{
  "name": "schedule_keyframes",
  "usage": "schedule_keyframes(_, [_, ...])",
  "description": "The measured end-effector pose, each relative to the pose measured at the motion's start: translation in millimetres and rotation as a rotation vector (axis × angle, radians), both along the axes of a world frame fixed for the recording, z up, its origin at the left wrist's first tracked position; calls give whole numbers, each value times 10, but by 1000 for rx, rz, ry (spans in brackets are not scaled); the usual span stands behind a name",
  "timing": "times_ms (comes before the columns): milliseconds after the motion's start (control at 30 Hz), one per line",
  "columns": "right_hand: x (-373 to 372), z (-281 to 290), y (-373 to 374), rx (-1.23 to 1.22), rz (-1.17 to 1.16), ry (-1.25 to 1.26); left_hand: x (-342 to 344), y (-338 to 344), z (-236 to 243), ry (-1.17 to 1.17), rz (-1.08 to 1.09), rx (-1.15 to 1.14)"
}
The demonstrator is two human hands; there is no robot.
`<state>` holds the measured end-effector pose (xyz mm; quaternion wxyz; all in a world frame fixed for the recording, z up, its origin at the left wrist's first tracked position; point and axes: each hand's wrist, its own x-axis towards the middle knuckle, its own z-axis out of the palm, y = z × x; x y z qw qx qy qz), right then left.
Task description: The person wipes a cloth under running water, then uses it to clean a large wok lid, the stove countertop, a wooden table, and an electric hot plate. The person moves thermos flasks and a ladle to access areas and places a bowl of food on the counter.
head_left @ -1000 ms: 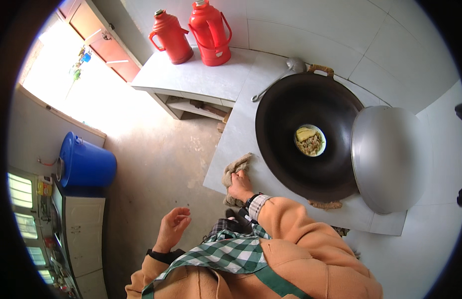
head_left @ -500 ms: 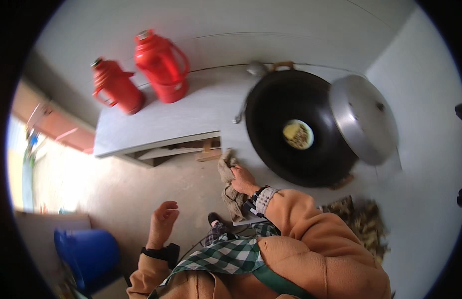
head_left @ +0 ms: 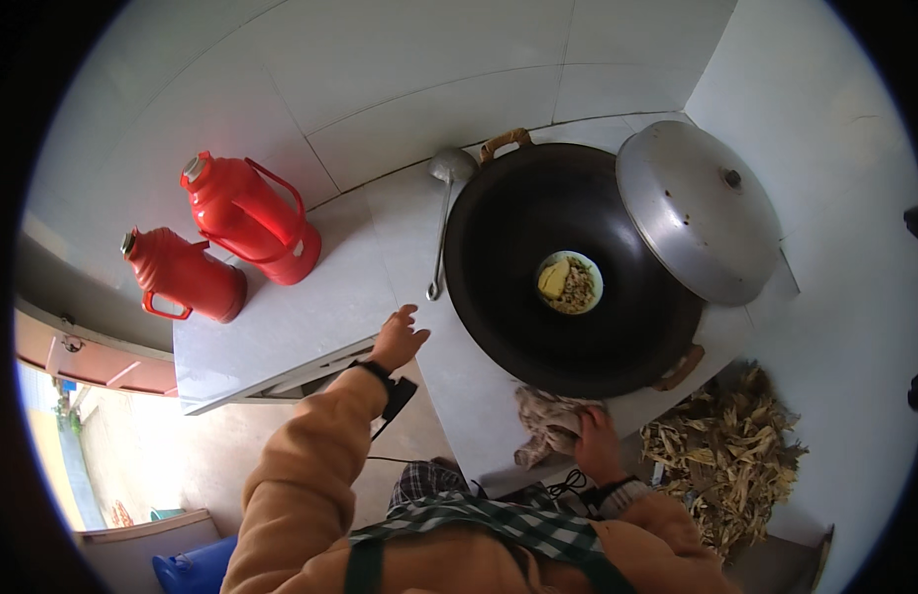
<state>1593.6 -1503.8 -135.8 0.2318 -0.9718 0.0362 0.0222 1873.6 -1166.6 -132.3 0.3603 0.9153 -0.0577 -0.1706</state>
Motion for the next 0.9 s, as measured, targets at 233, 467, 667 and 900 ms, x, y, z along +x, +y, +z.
schedule_keyframes(233, [-42, 43, 588, -88, -132, 59, 855, -654, -393, -159, 83, 255])
schedule_keyframes(467, [770, 61, 1606, -49, 30, 106, 1359, -406, -538, 164, 173, -222])
schedule_keyframes(667, [2130, 15, 2308, -166, 214, 11, 1327, 595, -91, 372, 170, -650])
schedule_keyframes(900, [3808, -289, 2664, -220, 54, -147, 704, 1938, 272, 293, 193, -483])
